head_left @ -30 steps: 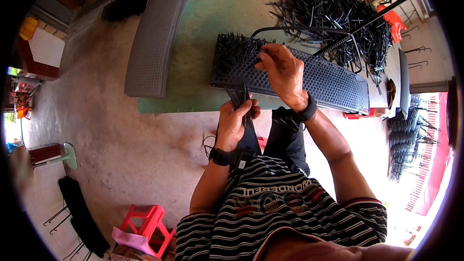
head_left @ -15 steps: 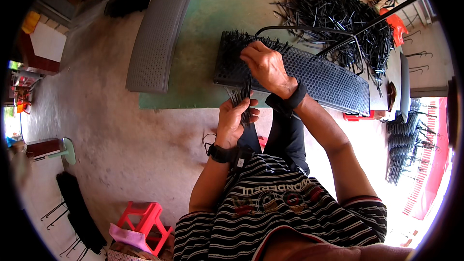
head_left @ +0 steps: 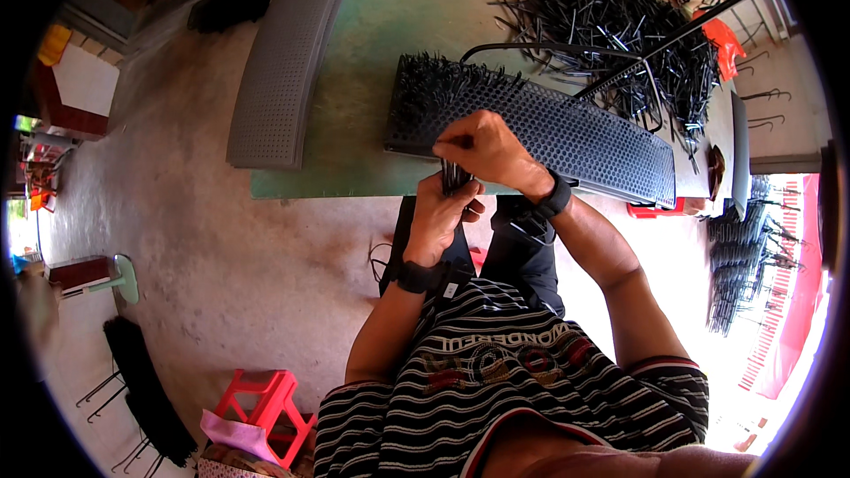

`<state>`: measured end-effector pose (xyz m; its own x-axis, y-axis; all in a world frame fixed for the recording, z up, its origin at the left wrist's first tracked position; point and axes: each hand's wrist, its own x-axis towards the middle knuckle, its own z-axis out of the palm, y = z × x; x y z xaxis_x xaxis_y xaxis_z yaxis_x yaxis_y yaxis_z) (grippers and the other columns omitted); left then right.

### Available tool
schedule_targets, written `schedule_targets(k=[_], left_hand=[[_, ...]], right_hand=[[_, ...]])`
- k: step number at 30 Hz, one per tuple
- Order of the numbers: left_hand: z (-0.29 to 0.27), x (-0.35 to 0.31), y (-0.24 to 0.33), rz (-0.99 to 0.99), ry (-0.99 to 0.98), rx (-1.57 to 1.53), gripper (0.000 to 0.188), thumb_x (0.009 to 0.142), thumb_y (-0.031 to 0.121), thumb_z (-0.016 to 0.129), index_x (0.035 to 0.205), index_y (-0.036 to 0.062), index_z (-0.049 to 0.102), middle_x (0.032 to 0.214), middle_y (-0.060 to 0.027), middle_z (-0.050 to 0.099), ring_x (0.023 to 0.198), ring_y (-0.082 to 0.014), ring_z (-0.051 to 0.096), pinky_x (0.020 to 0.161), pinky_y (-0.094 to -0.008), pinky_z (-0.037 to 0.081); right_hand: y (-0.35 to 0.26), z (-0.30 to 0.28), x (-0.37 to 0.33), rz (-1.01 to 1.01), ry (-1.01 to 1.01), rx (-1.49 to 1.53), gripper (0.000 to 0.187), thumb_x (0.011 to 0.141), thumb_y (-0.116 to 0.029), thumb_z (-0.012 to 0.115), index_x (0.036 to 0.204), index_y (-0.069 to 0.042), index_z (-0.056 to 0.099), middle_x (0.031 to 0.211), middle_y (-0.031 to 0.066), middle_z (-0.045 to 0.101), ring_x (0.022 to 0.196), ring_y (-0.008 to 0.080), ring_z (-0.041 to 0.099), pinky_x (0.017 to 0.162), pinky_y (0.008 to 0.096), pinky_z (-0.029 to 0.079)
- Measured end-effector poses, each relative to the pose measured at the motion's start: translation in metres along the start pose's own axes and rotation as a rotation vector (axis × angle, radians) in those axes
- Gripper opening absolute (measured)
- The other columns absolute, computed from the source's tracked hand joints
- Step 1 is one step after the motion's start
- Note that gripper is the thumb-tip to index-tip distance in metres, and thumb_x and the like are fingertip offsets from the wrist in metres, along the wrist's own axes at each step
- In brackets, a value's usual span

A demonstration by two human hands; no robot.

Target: The person inserts black bristles into the holes of a perforated broom head, working one at a time. They repeatedly pick bristles from a large pile on the table and push them into the head, gradually filling the surface.

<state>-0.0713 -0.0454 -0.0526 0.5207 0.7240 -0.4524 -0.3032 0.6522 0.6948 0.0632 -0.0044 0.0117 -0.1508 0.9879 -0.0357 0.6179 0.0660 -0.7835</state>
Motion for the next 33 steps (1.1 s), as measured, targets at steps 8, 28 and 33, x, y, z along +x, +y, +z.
schedule_targets(k=[8,28,33], left_hand=[[-0.006,0.002,-0.001,-0.046,0.034,0.055,0.014,0.085,0.011,0.064,0.094,0.0018,0.058,0.081,-0.0066,0.064,0.061,-0.0134,0.061,0.050,-0.0254,0.048],[-0.007,-0.004,0.005,0.000,0.082,0.071,0.011,0.084,0.009,0.063,0.090,0.0013,0.059,0.078,-0.0058,0.064,0.061,-0.0129,0.061,0.049,-0.0250,0.049],[-0.001,-0.004,0.006,0.026,0.047,0.056,0.011,0.085,0.010,0.064,0.092,0.0023,0.058,0.079,-0.0050,0.063,0.062,-0.0131,0.062,0.048,-0.0243,0.048]], right_hand=[[-0.011,-0.013,0.006,0.067,0.425,0.484,0.011,0.085,-0.006,0.058,0.092,0.002,0.057,0.069,0.0090,0.065,0.057,0.0122,0.063,0.049,0.0233,0.048],[-0.005,0.004,0.015,-0.278,0.296,-0.381,0.014,0.076,-0.019,0.067,0.079,-0.006,0.065,0.074,0.0111,0.060,0.067,0.0299,0.061,0.055,0.0378,0.048],[-0.006,-0.005,-0.002,-0.153,-0.113,-0.291,0.022,0.071,-0.026,0.070,0.076,-0.005,0.067,0.073,0.0119,0.062,0.067,0.0276,0.062,0.059,0.0373,0.049]])
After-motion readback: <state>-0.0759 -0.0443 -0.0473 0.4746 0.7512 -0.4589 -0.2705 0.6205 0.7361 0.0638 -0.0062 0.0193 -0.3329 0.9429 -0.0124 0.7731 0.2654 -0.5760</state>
